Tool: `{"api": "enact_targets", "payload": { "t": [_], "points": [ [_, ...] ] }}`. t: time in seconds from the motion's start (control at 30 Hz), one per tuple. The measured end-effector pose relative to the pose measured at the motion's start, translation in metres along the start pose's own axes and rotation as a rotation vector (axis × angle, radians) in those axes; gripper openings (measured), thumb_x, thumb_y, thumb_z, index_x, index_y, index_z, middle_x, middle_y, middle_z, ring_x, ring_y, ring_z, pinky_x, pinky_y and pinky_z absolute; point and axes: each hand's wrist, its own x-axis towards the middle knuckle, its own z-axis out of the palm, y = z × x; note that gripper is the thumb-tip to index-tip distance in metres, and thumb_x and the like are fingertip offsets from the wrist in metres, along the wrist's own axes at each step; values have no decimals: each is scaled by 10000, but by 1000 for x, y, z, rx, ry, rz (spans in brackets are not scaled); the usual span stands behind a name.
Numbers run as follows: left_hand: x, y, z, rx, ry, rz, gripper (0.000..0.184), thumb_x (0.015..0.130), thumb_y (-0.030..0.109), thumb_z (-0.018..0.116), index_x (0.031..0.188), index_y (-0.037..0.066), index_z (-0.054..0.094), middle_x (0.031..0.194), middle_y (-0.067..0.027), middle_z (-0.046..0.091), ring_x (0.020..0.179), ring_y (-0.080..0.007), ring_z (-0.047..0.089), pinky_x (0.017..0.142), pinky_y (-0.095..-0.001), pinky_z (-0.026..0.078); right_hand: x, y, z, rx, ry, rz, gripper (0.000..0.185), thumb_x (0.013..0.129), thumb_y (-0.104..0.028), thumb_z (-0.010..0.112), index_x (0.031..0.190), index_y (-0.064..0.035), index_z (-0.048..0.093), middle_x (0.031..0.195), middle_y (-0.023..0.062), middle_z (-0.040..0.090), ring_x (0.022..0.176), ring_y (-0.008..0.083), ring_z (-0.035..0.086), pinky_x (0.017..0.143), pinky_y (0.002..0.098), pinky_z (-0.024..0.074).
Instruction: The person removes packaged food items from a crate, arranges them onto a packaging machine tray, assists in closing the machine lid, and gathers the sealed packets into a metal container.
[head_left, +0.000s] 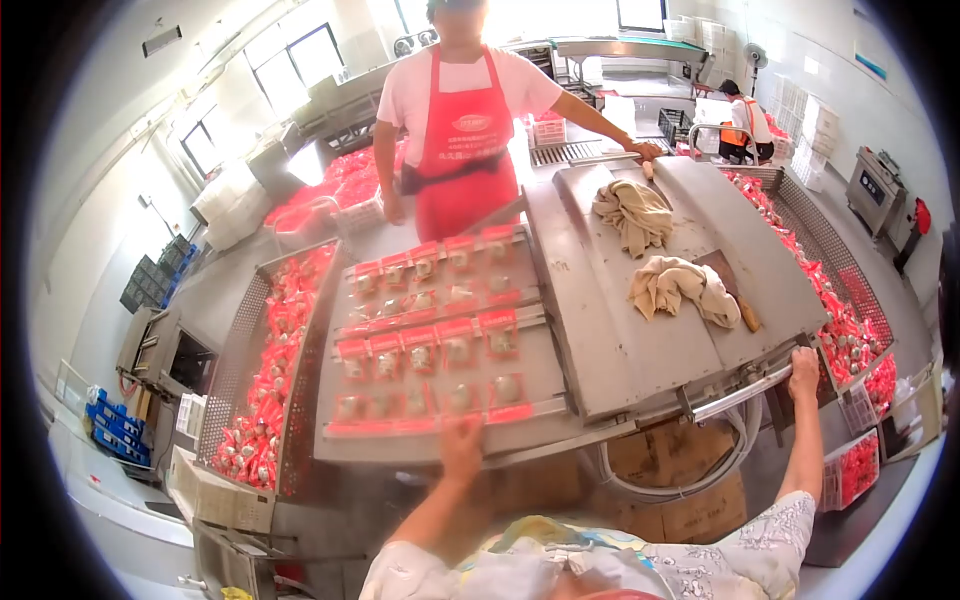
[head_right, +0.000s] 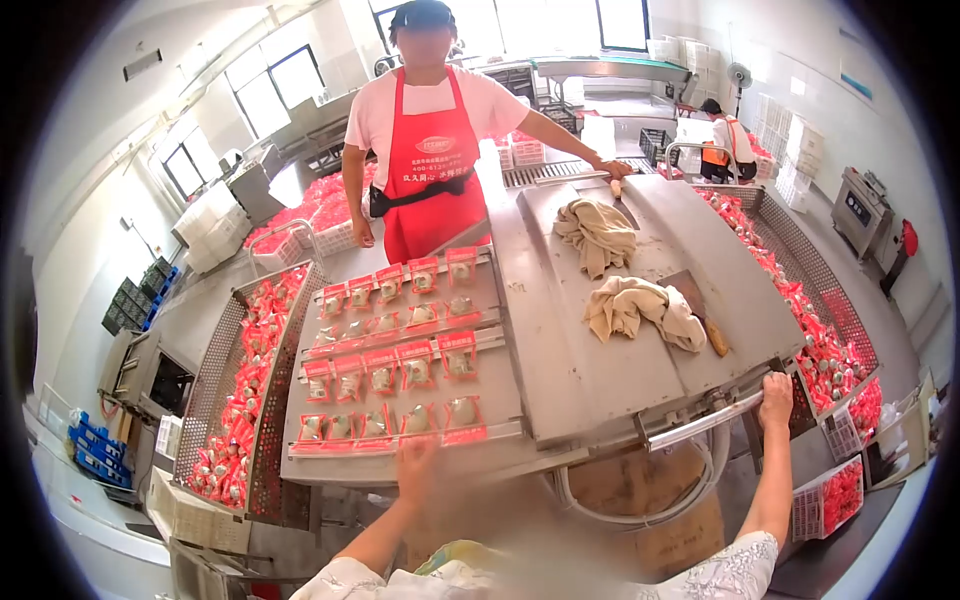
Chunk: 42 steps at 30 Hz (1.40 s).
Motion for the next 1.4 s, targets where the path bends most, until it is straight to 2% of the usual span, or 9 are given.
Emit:
{"api": "enact_targets", "payload": {
  "t": [0.3, 0.33, 0.37, 0.47, 0.63, 0.8, 1.0, 1.17, 1.4],
  "points": [
    [-18, 16, -16, -274, 93, -135, 546, 805, 116, 622, 1310, 6, 446, 1263, -228, 478, 1175, -387, 454, 992, -454, 371, -1, 18, -9, 12, 111, -19, 123, 862, -112, 421, 871, -46, 524, 960, 156, 538, 1002, 353, 521, 997, 442, 383],
    [-1, 21, -43, -329, 116, -132, 570, 822, 161, 635, 1319, -11, 416, 1306, -229, 452, 1207, -389, 435, 1012, -449, 359, 9, 2, -49, 16, -111, 70, 146, 873, -116, 428, 936, -44, 537, 1022, 173, 551, 1059, 360, 519, 1020, 436, 376],
    [12, 33, -58, -385, 139, -128, 603, 839, 205, 649, 1329, -29, 387, 1349, -230, 426, 1239, -391, 415, 1031, -445, 347, 8, 8, -44, 13, 54, -21, 155, 872, -116, 431, 955, -42, 539, 1029, 180, 550, 1060, 362, 519, 1001, 440, 384],
    [61, 73, -126, -460, 170, 75, 571, 860, 230, 636, 1320, -19, 407, 1361, -201, 433, 1264, -341, 418, 1040, -432, 345, 19, -7, -75, 57, 328, -164, 170, 860, -95, 449, 990, -36, 541, 1010, 191, 544, 1012, 370, 524, 905, 447, 415],
    [126, 148, -210, -758, 140, 618, 631, 836, 371, 659, 1289, -12, 442, 1286, -199, 500, 1226, -345, 462, 1055, -452, 341, 41, -136, -209, 34, 172, -126, 40, 755, -31, 519, 792, -45, 514, 828, 136, 547, 864, 329, 541, 756, 423, 426],
    [124, 203, -230, -548, -32, 638, 721, 768, 375, 705, 1290, -43, 435, 1285, -251, 484, 1239, -347, 448, 1062, -464, 331, 35, -250, -287, 38, 161, -156, 141, 683, 2, 581, 802, -58, 534, 805, 119, 567, 852, 317, 555, 757, 416, 427],
    [126, 136, -255, -189, -428, 311, 517, 722, 445, 730, 940, -5, 593, 776, -124, 657, 728, -288, 652, 622, -402, 498, 26, -343, -311, 229, 78, -445, 125, 639, -50, 622, 720, -66, 528, 669, 100, 546, 723, 305, 570, 682, 408, 452],
    [86, 50, -263, -63, -313, 215, 581, 687, 624, 675, 619, 54, 586, 580, -132, 595, 586, -321, 611, 552, -410, 464, 18, -419, -307, 377, -127, -718, 148, 610, -154, 641, 663, -81, 523, 583, 102, 559, 618, 317, 604, 570, 423, 467],
    [17, -61, -232, -6, -415, -16, 707, 692, 747, 567, 576, 52, 632, 546, -149, 587, 520, -336, 586, 508, -421, 441, -31, -532, -237, 326, -428, -935, 202, 653, -274, 667, 728, -92, 621, 627, 124, 641, 630, 301, 663, 586, 401, 520]
  ]
}}
